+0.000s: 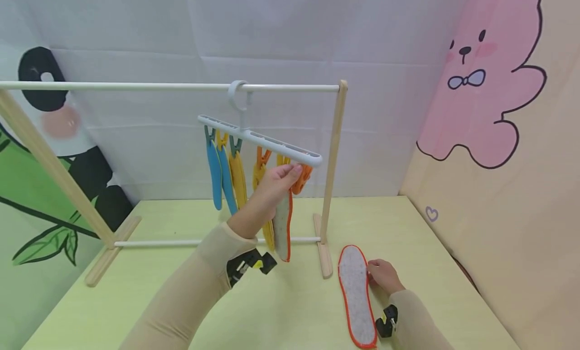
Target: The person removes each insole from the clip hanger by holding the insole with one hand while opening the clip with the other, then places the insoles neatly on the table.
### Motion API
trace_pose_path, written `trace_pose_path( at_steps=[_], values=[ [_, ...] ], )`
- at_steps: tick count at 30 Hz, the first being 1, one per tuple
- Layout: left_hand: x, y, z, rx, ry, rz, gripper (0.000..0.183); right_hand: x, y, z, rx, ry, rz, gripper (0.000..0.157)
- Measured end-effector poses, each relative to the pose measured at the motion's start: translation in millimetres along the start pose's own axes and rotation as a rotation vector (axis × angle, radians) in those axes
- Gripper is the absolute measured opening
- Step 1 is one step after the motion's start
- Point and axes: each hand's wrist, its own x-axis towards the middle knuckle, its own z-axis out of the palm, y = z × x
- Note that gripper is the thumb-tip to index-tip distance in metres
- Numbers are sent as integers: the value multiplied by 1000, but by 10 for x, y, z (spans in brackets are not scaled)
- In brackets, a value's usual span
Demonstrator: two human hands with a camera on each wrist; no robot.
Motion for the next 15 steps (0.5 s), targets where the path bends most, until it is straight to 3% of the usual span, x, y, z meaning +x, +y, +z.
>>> trace_pose_path(
  at_steps=[6, 15],
  values=[
    [-8, -27, -13, -6, -1, 2, 35, -27, -4, 50, -48, 29, -49, 38],
    [6, -59, -30, 5, 0, 14, 36, -48, -204, 103, 52, 68, -71, 40]
  ],
)
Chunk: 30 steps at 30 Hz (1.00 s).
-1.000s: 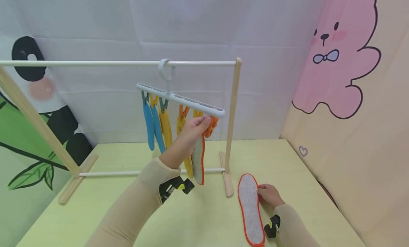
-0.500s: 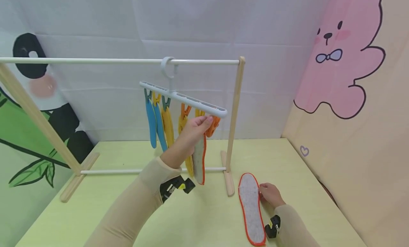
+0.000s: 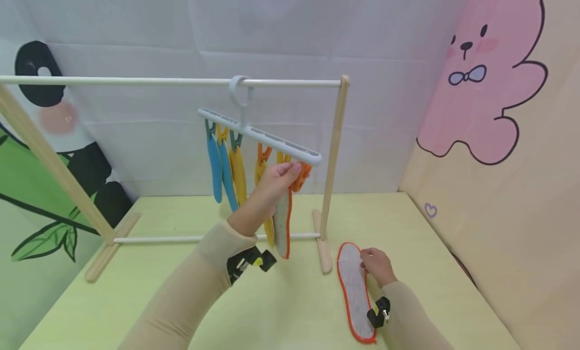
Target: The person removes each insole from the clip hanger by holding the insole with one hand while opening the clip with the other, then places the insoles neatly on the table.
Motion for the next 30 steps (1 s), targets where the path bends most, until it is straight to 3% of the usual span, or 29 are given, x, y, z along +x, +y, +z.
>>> trace_pose_path(
  at_steps=[9, 15, 30],
  values=[
    [-21, 43, -20, -13, 6, -13, 35, -29, -171, 109, 8, -21, 29, 38],
    [-10, 65, -37, -27, 7, -1, 36, -33, -254, 161, 20, -25, 0, 38],
    [18, 57, -95, -6, 77, 19, 30, 22, -757, 376, 44, -119, -234, 34]
  ],
)
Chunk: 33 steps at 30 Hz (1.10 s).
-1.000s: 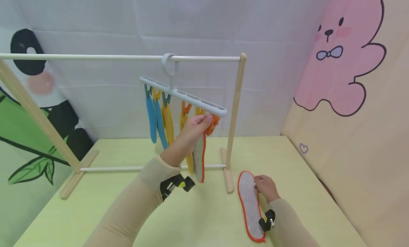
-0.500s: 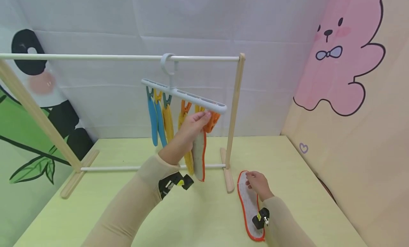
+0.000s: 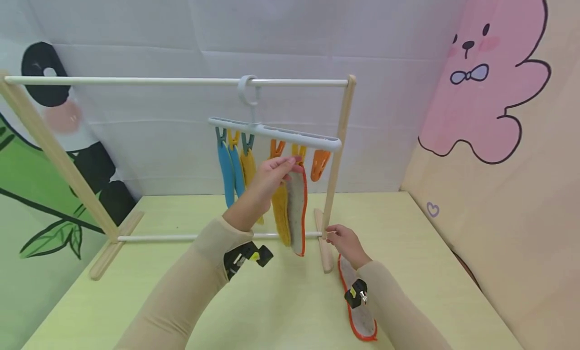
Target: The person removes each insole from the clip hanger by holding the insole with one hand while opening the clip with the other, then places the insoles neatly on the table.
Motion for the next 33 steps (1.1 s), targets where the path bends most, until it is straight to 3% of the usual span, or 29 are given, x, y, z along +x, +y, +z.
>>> trace_pose_path(
  at_steps=[9, 18, 33],
  values=[
    [-7, -9, -79, 6, 13, -13, 30, 30, -286, 136, 125, 7, -117, 29],
    [-5, -4, -114, 8, 23, -17, 29, 73, -456, 233, 185, 94, -138, 29],
    [-1, -33, -187, 6, 19, -24, 30, 45, -593, 335, 261, 53, -229, 32]
  ],
)
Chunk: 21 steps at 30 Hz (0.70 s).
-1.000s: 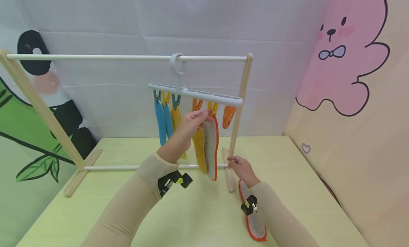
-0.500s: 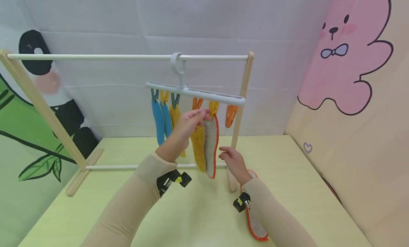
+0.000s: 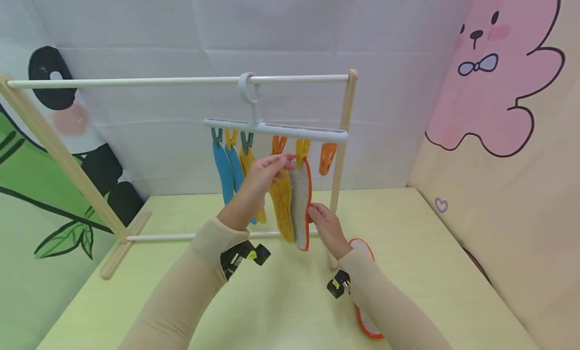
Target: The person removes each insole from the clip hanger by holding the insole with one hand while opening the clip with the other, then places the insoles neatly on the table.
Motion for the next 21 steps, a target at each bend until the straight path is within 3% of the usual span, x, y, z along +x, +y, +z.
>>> trace_pose_path(
  at_steps=[8, 21],
  values=[
    [-12, -1, -7, -8, 0, -2, 30, -26, 25, 68, -86, 20, -39, 29],
    [9, 1, 16, -75, 44, -40, 32, -150, -52, -5, 45, 71, -28, 22]
  ],
)
